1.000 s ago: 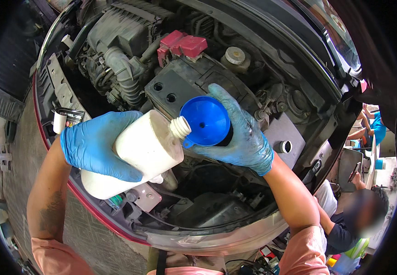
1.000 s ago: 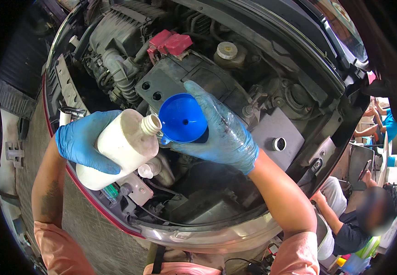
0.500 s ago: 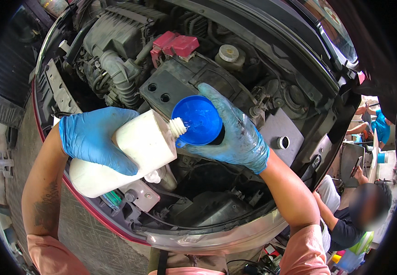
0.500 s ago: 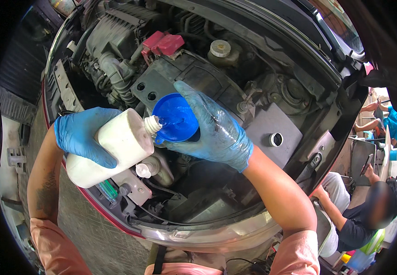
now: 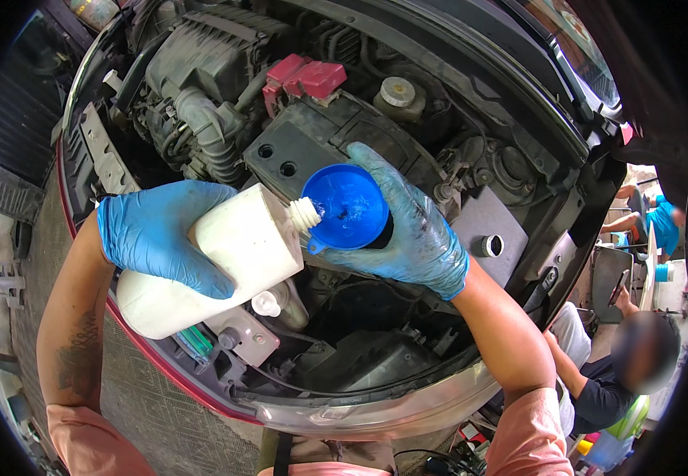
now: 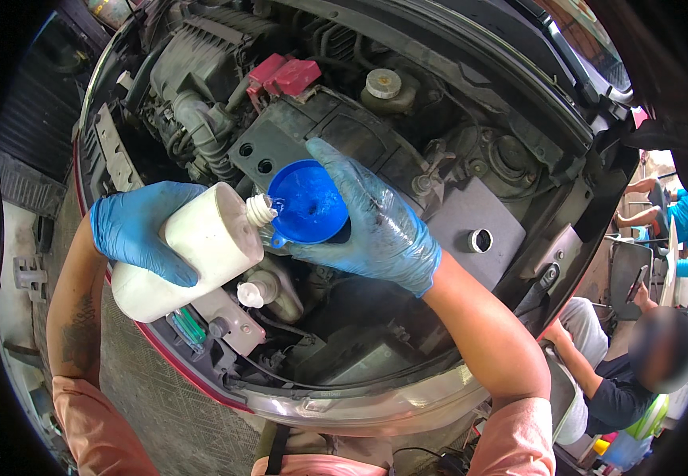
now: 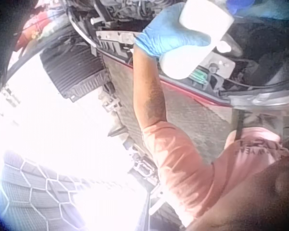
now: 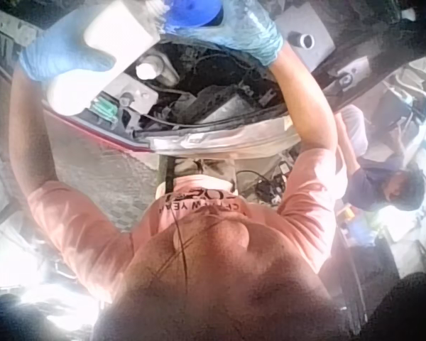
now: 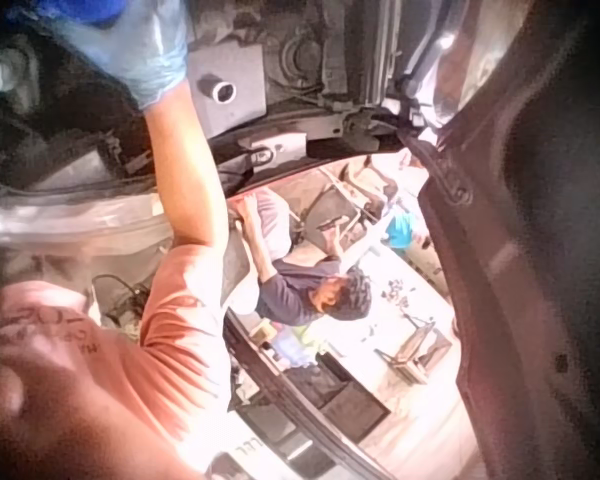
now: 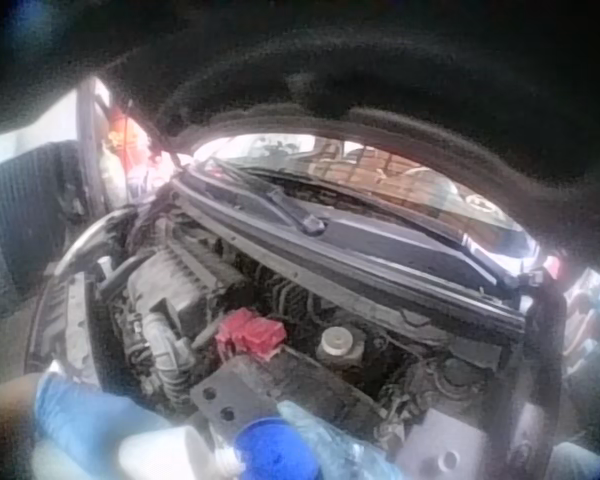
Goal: The person pours engine oil from a white plastic bottle into a car's engine using a blue funnel. The hood is open, and the person repeatedly refills the funnel to transfer the oil into the engine.
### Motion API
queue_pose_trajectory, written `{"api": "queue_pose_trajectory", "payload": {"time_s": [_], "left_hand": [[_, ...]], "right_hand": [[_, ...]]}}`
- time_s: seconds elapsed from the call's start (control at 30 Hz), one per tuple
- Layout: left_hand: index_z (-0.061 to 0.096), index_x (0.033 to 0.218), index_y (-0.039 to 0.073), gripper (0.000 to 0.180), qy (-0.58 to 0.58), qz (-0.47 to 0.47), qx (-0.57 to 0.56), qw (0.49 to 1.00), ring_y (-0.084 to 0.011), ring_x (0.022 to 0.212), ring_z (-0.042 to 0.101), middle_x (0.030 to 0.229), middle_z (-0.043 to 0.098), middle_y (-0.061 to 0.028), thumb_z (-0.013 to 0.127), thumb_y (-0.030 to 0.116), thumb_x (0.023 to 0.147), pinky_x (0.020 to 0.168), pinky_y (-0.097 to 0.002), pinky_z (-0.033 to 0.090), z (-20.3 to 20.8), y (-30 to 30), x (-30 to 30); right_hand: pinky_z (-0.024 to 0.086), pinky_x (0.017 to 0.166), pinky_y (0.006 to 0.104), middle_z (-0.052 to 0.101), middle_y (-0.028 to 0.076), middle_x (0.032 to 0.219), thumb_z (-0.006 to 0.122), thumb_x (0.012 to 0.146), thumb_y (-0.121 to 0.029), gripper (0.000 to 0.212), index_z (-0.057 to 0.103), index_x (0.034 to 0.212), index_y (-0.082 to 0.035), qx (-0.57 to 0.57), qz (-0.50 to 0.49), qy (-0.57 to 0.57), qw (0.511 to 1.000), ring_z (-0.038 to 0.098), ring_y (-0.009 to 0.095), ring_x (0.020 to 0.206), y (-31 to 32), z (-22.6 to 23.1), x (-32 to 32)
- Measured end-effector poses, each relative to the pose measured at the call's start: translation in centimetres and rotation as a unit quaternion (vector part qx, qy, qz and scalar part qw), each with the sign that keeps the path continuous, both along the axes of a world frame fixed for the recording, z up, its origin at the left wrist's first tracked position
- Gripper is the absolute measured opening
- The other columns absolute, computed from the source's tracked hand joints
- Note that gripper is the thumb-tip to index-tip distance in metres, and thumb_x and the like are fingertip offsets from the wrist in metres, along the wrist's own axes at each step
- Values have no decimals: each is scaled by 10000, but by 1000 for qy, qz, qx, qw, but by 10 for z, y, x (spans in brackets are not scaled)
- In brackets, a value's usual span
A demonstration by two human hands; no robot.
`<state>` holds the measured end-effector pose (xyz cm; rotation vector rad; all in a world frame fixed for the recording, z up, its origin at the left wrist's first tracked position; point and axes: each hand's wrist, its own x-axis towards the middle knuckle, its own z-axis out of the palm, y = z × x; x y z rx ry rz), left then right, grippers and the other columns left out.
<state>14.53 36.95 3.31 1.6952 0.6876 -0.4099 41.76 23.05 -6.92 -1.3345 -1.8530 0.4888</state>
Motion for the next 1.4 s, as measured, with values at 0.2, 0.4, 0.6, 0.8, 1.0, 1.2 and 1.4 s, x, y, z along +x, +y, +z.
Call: {"api": "queue_pose_trajectory", "payload": {"time_s": [0.2, 0.4, 0.6, 0.8, 1.0, 1.2, 1.4], "left_hand": [[604, 1314, 20, 830, 27, 1, -5, 1000, -190, 1031, 693, 1144, 727, -106, 982, 299, 630, 927, -361, 573, 2, 1, -1], [552, 1379, 22, 911, 22, 9, -10, 1000, -187, 1113, 652, 1236, 689, -107, 987, 280, 620, 986, -367, 542, 1, 0, -1], [531, 1404, 17, 937, -62, 35, -4, 997, -205, 1148, 641, 1275, 673, -113, 977, 291, 626, 1031, -377, 513, -7, -8, 1], [544, 1388, -1, 886, -139, 83, 76, 984, -222, 1132, 667, 1248, 688, -133, 946, 288, 654, 1015, -384, 525, -14, -17, -8], [440, 1486, -29, 1031, -231, 218, 172, 932, -254, 1232, 628, 1365, 626, -150, 957, 245, 638, 1086, -397, 474, -25, -38, -40], [373, 1531, -12, 1085, -252, 429, 141, 856, -251, 1286, 608, 1412, 594, -147, 941, 147, 620, 1123, -409, 464, -47, -68, -94], [324, 1584, 40, 1147, -253, 497, 374, 742, -293, 1376, 527, 1508, 506, -137, 910, 333, 643, 1182, -448, 407, -90, -86, -153]], "right_hand": [[493, 1102, 437, 581, 257, 1439, 994, 669, -375, 1103, 412, 1509, 42, 21, 3, 0, 1000, 639, 351, 1278, 0, -2, 0], [490, 1106, 442, 582, 256, 1437, 1000, 660, -374, 1128, 397, 1517, 42, 9, 2, -9, 1000, 633, 351, 1285, 1, -2, 1], [477, 1122, 445, 581, 238, 1440, 1002, 658, -362, 1139, 384, 1530, 32, -15, -5, -1, 1000, 623, 341, 1298, -1, 0, 1], [502, 1101, 439, 561, 241, 1458, 982, 676, -374, 1089, 421, 1524, 14, -31, -14, 35, 999, 612, 364, 1308, -2, 0, 1], [434, 1160, 441, 502, 233, 1525, 974, 686, -334, 1102, 384, 1550, 14, -58, -34, 30, 997, 534, 350, 1395, -5, -2, 8], [344, 1218, 436, 394, 210, 1599, 968, 667, -268, 1124, 356, 1566, 15, -104, -32, 118, 987, 430, 317, 1466, 0, -11, 19], [346, 1215, 422, 406, 185, 1566, 965, 666, -203, 1173, 278, 1591, 16, -148, -39, 306, 940, 455, 284, 1434, 0, -17, 18]]}}
